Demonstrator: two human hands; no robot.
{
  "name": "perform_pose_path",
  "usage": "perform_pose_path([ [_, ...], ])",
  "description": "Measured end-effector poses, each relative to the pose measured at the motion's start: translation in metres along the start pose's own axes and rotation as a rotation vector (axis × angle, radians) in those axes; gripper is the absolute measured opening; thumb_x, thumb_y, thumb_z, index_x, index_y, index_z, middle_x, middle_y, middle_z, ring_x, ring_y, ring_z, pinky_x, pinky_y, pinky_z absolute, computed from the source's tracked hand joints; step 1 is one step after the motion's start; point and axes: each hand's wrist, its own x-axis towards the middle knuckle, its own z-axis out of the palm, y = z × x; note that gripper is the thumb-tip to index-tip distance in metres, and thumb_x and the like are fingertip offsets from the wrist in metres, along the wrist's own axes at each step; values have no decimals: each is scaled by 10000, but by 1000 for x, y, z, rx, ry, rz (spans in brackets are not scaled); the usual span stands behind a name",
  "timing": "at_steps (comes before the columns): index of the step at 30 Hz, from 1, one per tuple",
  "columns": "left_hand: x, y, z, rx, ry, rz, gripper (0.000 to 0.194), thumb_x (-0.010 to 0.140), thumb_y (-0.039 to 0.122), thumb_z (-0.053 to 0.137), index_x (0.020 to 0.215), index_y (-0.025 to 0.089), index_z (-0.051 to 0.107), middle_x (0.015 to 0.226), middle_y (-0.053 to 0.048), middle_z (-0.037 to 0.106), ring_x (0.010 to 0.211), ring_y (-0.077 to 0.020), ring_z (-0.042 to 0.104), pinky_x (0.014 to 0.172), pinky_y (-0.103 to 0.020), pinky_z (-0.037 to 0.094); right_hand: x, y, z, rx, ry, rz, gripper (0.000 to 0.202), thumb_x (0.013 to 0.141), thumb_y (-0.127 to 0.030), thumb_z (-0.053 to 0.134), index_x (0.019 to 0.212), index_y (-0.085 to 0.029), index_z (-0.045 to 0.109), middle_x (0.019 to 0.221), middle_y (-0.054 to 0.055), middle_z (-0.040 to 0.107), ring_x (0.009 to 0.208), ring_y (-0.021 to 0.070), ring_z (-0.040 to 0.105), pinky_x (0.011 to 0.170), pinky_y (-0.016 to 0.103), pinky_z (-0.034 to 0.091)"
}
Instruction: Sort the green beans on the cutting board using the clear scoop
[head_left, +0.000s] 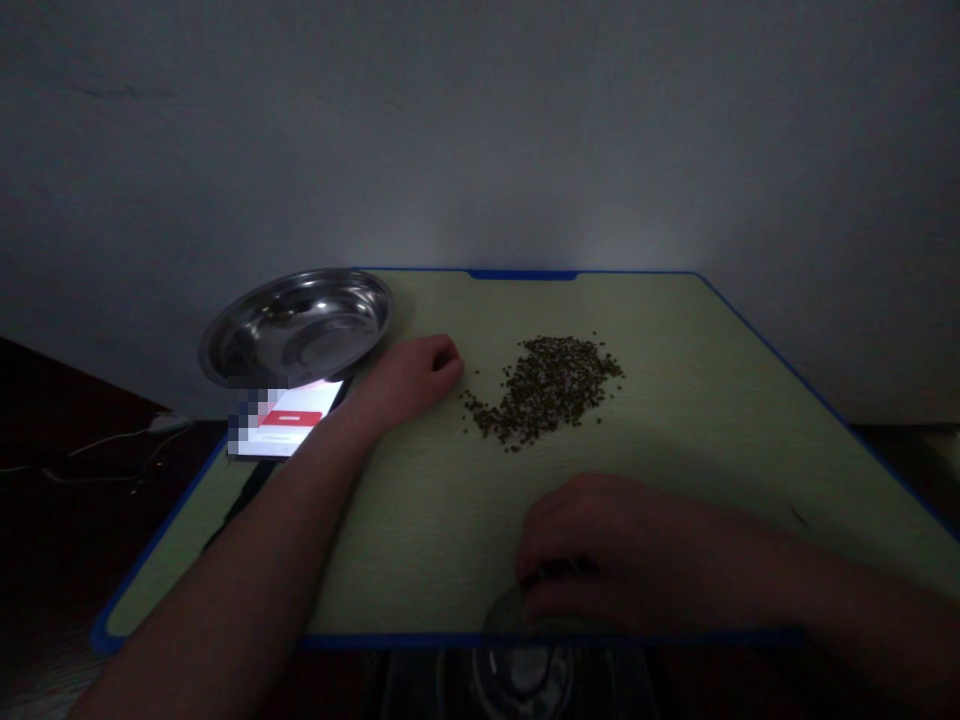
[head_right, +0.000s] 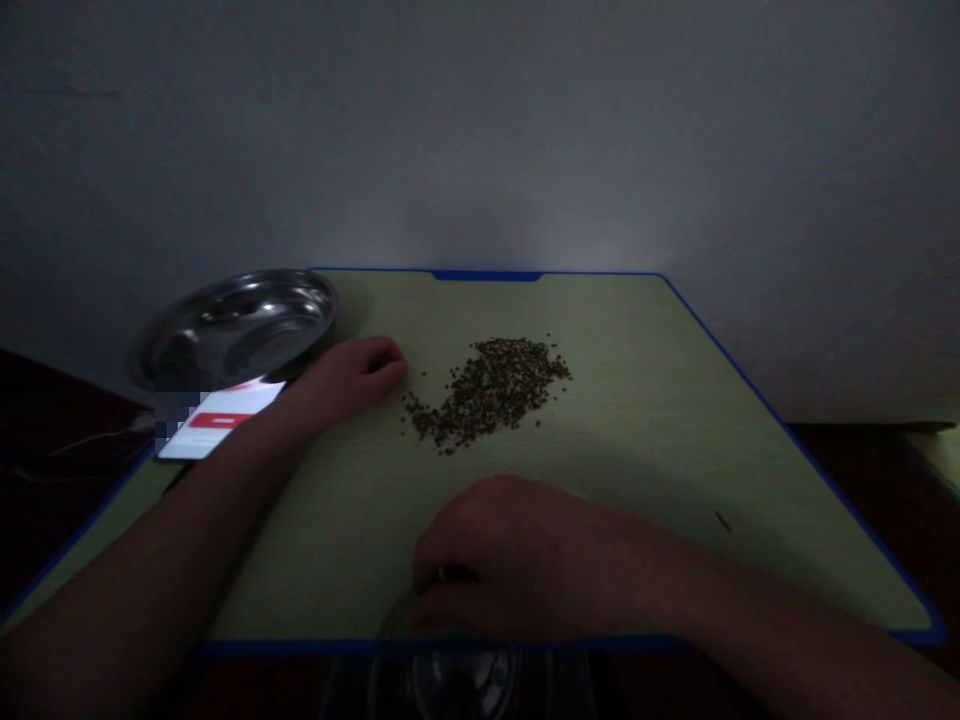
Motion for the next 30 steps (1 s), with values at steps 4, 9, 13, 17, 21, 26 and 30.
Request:
perform_pose_path([
  [4,-1,2,-1,-7,-1,-12,247,828,354,465,796,172,629,764,-39,665,651,-169,567,581,-292,365,1,15,-14,24,237,-14,217,946,-306,549,928,-185,728,738,-3,698,635,100,590,605,222,398],
  [9,-3,1,-2,-21,-18,-17,248,832,356,462,801,177,632,774,-41,668,660,-172,574,581,-287,367,0,43,-34,-18,535,132,207,932,-304,554,874,-179,707,628,-32,624,542,94,531,530,224,374],
  [13,-3,3,-2,-20,-17,-22,250,835,350,451,792,175,624,766,-43,666,654,-171,573,586,-286,365,5,51,-31,-123,613,158,163,911,-284,584,870,-179,703,660,-25,651,548,94,529,547,233,369],
  [17,-4,6,-3,-20,-19,-39,244,832,335,447,787,176,626,764,-43,670,656,-172,571,590,-284,366,19,46,-14,-166,567,142,135,889,-259,607,836,-182,705,702,-8,701,590,106,578,571,235,382],
  [21,-3,3,-3,-24,-7,-32,251,828,346,450,783,180,632,762,-36,670,650,-172,568,579,-281,362,32,45,-6,-273,545,189,164,900,-295,594,874,-191,718,760,21,743,646,149,647,613,264,408],
  [26,-3,1,-2,-18,-17,-24,260,841,357,441,787,180,623,756,-29,661,656,-176,580,578,-284,365,31,62,-20,-421,668,306,228,925,-361,560,859,-207,715,746,30,740,649,171,656,618,282,406],
  [30,-3,2,-3,-14,-24,-25,263,848,356,436,791,176,619,772,-37,663,666,-177,584,587,-287,369,21,82,-37,-498,743,389,251,927,-389,545,869,-218,720,760,48,740,657,195,649,603,298,398],
])
